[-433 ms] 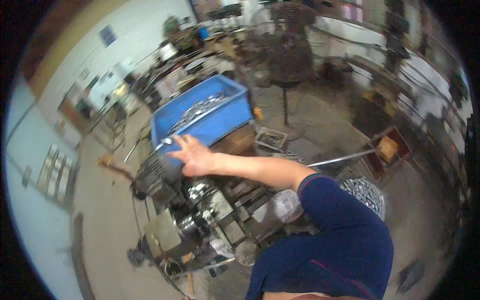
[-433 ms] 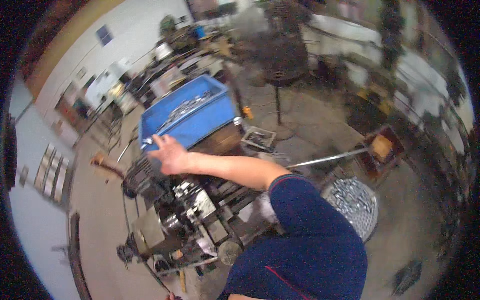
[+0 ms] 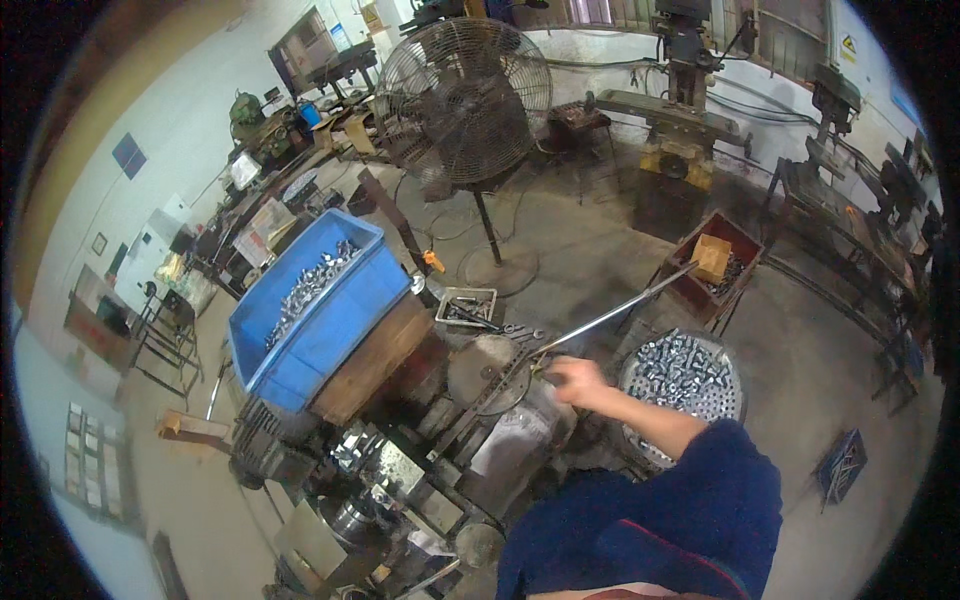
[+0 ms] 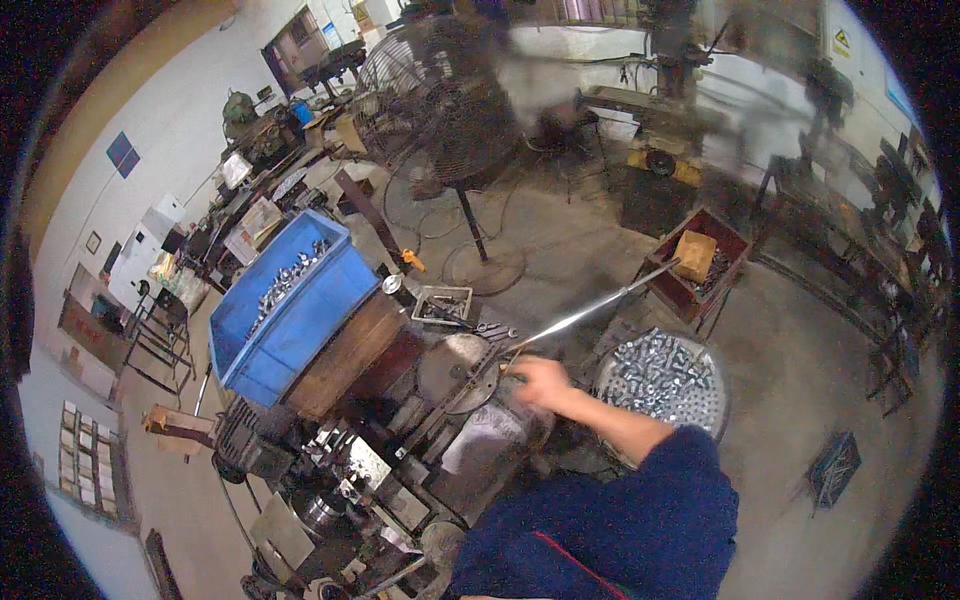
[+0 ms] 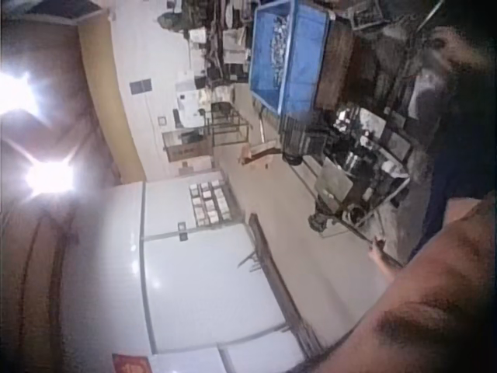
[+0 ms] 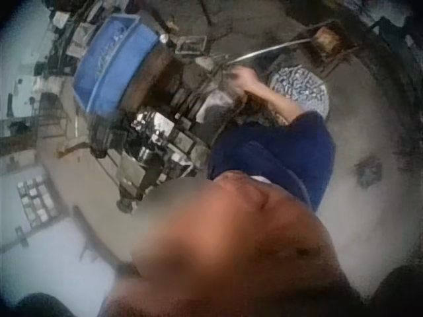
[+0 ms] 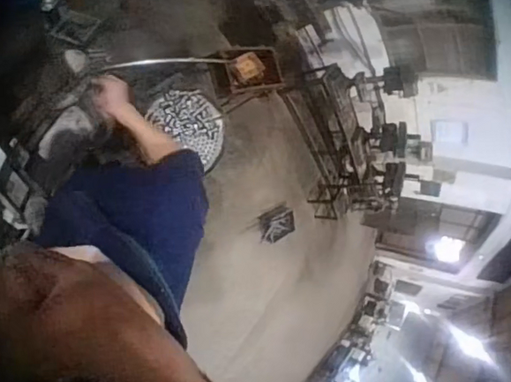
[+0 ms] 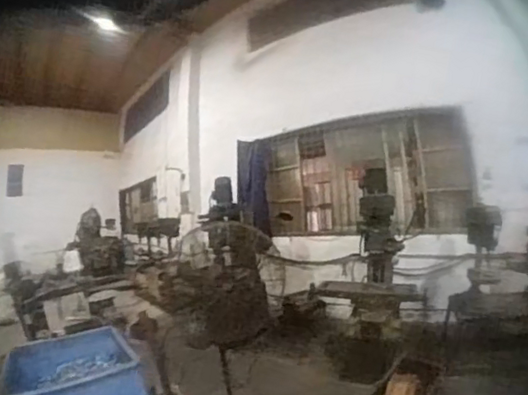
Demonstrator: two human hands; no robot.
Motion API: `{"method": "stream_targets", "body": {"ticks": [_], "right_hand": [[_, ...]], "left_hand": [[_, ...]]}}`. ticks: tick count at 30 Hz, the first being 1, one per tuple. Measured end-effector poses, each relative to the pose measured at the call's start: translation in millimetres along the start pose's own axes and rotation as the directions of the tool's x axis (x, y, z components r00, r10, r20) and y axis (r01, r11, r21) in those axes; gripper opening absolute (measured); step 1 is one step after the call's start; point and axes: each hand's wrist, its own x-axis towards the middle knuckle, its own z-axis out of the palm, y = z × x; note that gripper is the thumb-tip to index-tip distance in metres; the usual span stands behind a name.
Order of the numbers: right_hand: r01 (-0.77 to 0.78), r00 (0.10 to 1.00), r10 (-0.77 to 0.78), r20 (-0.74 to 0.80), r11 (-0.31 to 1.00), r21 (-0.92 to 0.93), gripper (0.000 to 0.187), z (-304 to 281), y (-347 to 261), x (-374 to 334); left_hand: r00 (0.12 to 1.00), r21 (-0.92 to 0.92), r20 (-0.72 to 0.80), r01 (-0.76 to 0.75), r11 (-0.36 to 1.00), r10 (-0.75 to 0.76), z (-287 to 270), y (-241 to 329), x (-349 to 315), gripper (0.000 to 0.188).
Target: The person repeatedly picks small metal parts from a blue bin and places them into a machine, then uses a long metal rod to operate a lever on the machine. The person continues this cycle of loading parts and operating the lever throughout the clip.
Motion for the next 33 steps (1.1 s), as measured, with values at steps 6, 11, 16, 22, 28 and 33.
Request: {"method": "stream_targets", "body": {"ticks": [6,11,16,22,28,33], "right_hand": [[-0.493,0.612,0.788,0.063,0.443,-0.749,0.027,-28,144,-128],[-0.548,0.563,0.824,0.061,0.428,-0.718,0.037,4,217,-167],[-0.450,0.624,0.773,0.114,0.475,-0.756,0.037,-10,172,-134],[-0.554,0.639,0.769,-0.010,0.452,-0.699,0.041,-8,177,-136],[-0.325,0.666,0.716,0.211,0.533,-0.781,0.033,-1,183,-125],[-0.576,0.571,0.811,0.126,0.505,-0.643,0.034,12,206,-136]], "left_hand": [[0.999,0.079,0.032,0.025,0.997,-0.028,10,-1,11,0.044],[0.997,0.123,0.074,-0.020,0.992,0.011,42,31,5,0.042],[0.996,0.129,0.079,-0.043,0.991,0.033,49,41,-3,0.040],[0.995,0.142,0.095,-0.055,0.988,0.041,56,47,-7,0.038],[0.993,0.143,0.100,-0.071,0.987,0.057,56,50,-10,0.036],[0.989,0.154,0.125,-0.095,0.983,0.076,64,61,-8,0.034]]}}
